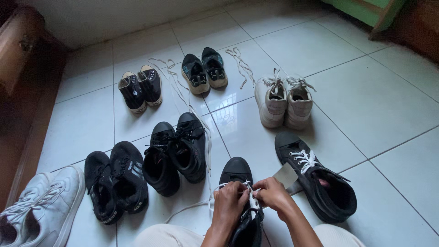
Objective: The person sits on a tiled floor and laces a pair of black sneakers with white laces, threading the laces through the eyelets and tying them. Several other pairs of shoes are arranged nearby on the floor.
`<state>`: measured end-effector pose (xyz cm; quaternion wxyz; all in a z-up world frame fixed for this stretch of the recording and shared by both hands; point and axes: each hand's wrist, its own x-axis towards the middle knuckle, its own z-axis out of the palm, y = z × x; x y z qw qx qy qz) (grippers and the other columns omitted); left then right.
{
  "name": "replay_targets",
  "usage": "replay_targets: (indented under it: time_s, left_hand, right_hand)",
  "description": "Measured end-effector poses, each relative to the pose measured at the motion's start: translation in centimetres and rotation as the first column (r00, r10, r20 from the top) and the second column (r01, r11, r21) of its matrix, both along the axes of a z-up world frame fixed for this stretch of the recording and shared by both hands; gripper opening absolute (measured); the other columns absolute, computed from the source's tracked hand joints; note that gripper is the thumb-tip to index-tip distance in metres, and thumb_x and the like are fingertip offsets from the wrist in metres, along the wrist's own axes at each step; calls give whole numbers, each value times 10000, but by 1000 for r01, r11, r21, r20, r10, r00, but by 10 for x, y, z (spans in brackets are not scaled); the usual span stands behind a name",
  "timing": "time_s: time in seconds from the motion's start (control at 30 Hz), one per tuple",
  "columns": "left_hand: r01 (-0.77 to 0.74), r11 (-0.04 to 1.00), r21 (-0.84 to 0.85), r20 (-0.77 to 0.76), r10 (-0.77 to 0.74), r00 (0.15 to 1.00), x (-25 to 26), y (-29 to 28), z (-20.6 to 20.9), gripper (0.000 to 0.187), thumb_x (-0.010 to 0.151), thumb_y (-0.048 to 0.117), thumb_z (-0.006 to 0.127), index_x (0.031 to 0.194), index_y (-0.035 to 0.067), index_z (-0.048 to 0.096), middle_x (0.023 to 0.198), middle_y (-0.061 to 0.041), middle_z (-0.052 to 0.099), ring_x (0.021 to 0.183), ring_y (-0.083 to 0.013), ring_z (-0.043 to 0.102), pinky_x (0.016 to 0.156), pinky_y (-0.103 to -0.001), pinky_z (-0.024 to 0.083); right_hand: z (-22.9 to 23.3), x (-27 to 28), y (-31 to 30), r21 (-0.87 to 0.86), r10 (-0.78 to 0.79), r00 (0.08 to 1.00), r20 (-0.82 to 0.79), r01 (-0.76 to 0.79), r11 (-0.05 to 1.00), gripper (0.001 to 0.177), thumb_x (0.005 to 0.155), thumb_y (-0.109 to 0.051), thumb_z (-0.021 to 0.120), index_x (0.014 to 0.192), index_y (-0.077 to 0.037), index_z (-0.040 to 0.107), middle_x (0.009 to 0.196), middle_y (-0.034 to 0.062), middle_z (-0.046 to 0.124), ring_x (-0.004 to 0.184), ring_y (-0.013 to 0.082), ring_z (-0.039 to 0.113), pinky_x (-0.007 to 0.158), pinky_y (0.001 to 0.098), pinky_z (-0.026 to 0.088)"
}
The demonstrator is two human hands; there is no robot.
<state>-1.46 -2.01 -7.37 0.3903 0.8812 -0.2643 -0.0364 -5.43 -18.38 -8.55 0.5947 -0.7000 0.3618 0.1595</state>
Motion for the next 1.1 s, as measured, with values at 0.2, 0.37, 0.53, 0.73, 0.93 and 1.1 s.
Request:
replay_targets:
  time_s: [0.2,0.37,0.53,0.73,0.93,1.1]
  left_hand:
    - [-15,985,-171,-133,-8,991,1,2,-7,157,870,178,749,903,25,757,876,-121,774,794,-278,759,720,-407,581]
    - [-91,959,-269,-259,19,966,-2,-5,-7,152,849,167,766,906,26,764,846,-129,796,749,-235,808,702,-328,638]
    - [-183,981,-68,-227,164,960,-10,-9,6,179,834,227,778,930,80,812,831,-123,795,748,-251,789,702,-351,606]
    - [-204,979,-6,-281,194,940,-14,-8,10,191,841,233,758,949,87,818,834,-120,798,763,-247,791,733,-345,605]
    - [-205,977,-62,-315,176,933,-3,-7,0,192,819,195,778,925,40,817,834,-138,798,735,-231,801,721,-314,618]
    - [-170,983,-66,-271,146,952,-4,-8,-4,166,828,172,773,877,14,772,803,-129,787,721,-240,789,696,-336,608]
  right_hand:
    - [-1,0,-1,2,4,1000,11,-4,1000,272,881,-47,704,1129,39,776,845,119,783,692,164,716,635,303,585]
    - [1,0,-1,-14,12,1000,28,-11,1000,265,871,-41,710,1112,40,785,825,115,777,677,161,693,617,314,562]
    - [6,-7,-7,77,67,996,59,-72,994,303,974,-168,667,1112,78,779,829,75,718,695,121,647,650,303,578]
    - [14,-7,-5,138,25,1000,5,-25,990,279,946,-122,681,1169,18,773,860,100,775,697,146,707,661,305,620]
    - [12,-9,-9,254,-16,999,44,4,967,240,918,-104,720,1107,40,757,832,116,759,692,161,720,660,315,648]
    - [-4,-5,-12,248,-53,997,47,40,968,215,938,-126,684,1063,25,773,766,87,717,617,140,675,588,311,632]
